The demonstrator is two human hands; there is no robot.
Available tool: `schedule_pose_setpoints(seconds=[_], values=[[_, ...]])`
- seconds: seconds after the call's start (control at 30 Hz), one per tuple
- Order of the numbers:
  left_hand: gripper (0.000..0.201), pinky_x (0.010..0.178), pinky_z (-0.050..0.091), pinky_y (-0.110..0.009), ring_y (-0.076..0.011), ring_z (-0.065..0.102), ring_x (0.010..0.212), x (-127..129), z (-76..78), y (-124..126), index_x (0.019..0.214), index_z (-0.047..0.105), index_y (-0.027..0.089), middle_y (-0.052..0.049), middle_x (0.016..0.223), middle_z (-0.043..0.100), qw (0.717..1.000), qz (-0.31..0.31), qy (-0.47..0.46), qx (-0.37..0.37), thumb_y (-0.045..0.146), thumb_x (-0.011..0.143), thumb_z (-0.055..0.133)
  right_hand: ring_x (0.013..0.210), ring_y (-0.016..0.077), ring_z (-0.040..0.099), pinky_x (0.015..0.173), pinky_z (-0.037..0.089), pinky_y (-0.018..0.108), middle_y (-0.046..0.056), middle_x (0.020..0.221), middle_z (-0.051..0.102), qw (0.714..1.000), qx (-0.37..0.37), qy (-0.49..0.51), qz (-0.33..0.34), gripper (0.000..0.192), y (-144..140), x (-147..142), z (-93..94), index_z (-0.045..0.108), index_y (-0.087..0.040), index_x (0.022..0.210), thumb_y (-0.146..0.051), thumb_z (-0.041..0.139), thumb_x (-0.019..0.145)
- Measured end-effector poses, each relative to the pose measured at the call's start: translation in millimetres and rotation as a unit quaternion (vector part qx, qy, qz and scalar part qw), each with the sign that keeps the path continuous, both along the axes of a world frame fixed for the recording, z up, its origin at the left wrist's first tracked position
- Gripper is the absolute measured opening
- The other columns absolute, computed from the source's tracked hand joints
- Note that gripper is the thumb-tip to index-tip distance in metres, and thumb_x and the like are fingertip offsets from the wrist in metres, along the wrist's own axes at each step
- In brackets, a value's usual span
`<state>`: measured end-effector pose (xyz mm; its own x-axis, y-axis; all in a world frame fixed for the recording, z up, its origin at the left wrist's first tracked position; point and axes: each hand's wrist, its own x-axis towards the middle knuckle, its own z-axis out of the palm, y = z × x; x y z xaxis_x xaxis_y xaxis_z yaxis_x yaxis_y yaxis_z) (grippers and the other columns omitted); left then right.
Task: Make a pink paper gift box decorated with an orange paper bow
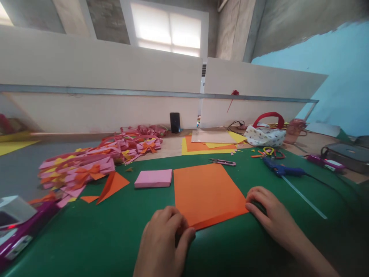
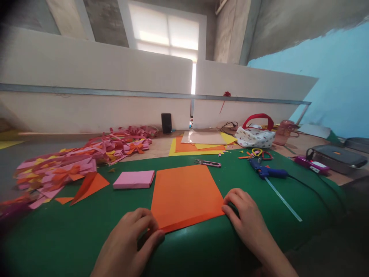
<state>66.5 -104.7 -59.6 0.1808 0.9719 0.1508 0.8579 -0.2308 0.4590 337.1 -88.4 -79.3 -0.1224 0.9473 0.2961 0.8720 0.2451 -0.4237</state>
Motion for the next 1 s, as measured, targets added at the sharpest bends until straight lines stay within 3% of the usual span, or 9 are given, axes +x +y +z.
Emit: schedule_pose_setpoints(seconds=[0.17,0.27,0.4,0.53,0.67,0.83,1.0], values=[[0.022,0.066,0.038,-0.031,-0.0184,0.052,0.077,-6,5.8,4,0.064,0.052,0.02,-0.002,0.08,0.056,0.999,-0.026,0.005,-0.03,0.03,0.082,0.044,0.092,0.0222,0.048,0.078,0.039,0.036,0.007,0.097,0.054,0.997,0.08,-0.02,-0.01,0.011,-7,-6,-5.0,0.056,-0.021,0.079,-0.018,0.047,0.084],[0.025,0.066,0.036,-0.031,-0.0191,0.051,0.078,-5,11.4,6,0.064,0.053,0.019,-0.002,0.081,0.055,0.998,-0.028,0.021,-0.052,0.034,0.082,0.043,0.093,0.0214,0.047,0.077,0.039,0.034,0.008,0.098,0.054,0.991,0.122,-0.03,0.036,0.021,-11,-21,-1.0,0.057,-0.019,0.08,-0.009,0.04,0.085],[0.027,0.063,0.033,-0.031,-0.0214,0.05,0.077,3,16.8,10,0.061,0.055,0.019,-0.004,0.078,0.055,0.996,-0.009,0.069,-0.061,0.039,0.079,0.048,0.075,0.0171,0.049,0.065,0.038,0.029,0.004,0.078,0.055,0.991,0.07,-0.043,0.104,0.026,-11,-51,9.0,0.056,-0.018,0.073,-0.003,0.037,0.084],[0.026,0.061,0.031,-0.03,-0.0229,0.05,0.078,13,16.0,13,0.06,0.055,0.018,-0.005,0.077,0.056,0.993,0.004,0.109,-0.05,0.036,0.077,0.05,0.072,0.017,0.049,0.062,0.037,0.027,0.003,0.075,0.055,0.994,0.015,-0.059,0.089,0.013,-8,-78,13.3,0.057,-0.018,0.07,-0.009,0.054,0.078],[0.014,0.064,0.032,-0.029,-0.0203,0.05,0.078,17,10.3,12,0.067,0.055,0.019,-0.003,0.08,0.056,0.996,-0.048,0.071,-0.038,0.026,0.078,0.048,0.072,0.0163,0.05,0.063,0.036,0.027,0.002,0.075,0.056,0.993,0.014,-0.072,0.09,0.011,-4,-93,10.5,0.055,-0.017,0.068,-0.008,0.058,0.074],[0.018,0.064,0.032,-0.028,-0.018,0.05,0.074,14,7.4,11,0.069,0.052,0.019,-0.002,0.079,0.056,0.993,-0.081,0.066,-0.058,0.022,0.082,0.039,0.075,0.0147,0.051,0.063,0.035,0.025,0.001,0.079,0.057,0.989,-0.02,-0.067,0.132,0.008,-5,-81,18.8,0.053,-0.018,0.073,-0.011,0.057,0.076],[0.019,0.06,0.029,-0.027,-0.0171,0.05,0.069,13,15.4,11,0.067,0.05,0.02,-0.001,0.074,0.057,0.991,-0.076,0.069,-0.083,0.023,0.082,0.039,0.073,0.0122,0.048,0.063,0.033,0.023,-0.002,0.078,0.056,0.992,-0.065,-0.012,0.105,0.014,-11,-45,27.9,0.047,-0.019,0.069,-0.014,0.053,0.081]])
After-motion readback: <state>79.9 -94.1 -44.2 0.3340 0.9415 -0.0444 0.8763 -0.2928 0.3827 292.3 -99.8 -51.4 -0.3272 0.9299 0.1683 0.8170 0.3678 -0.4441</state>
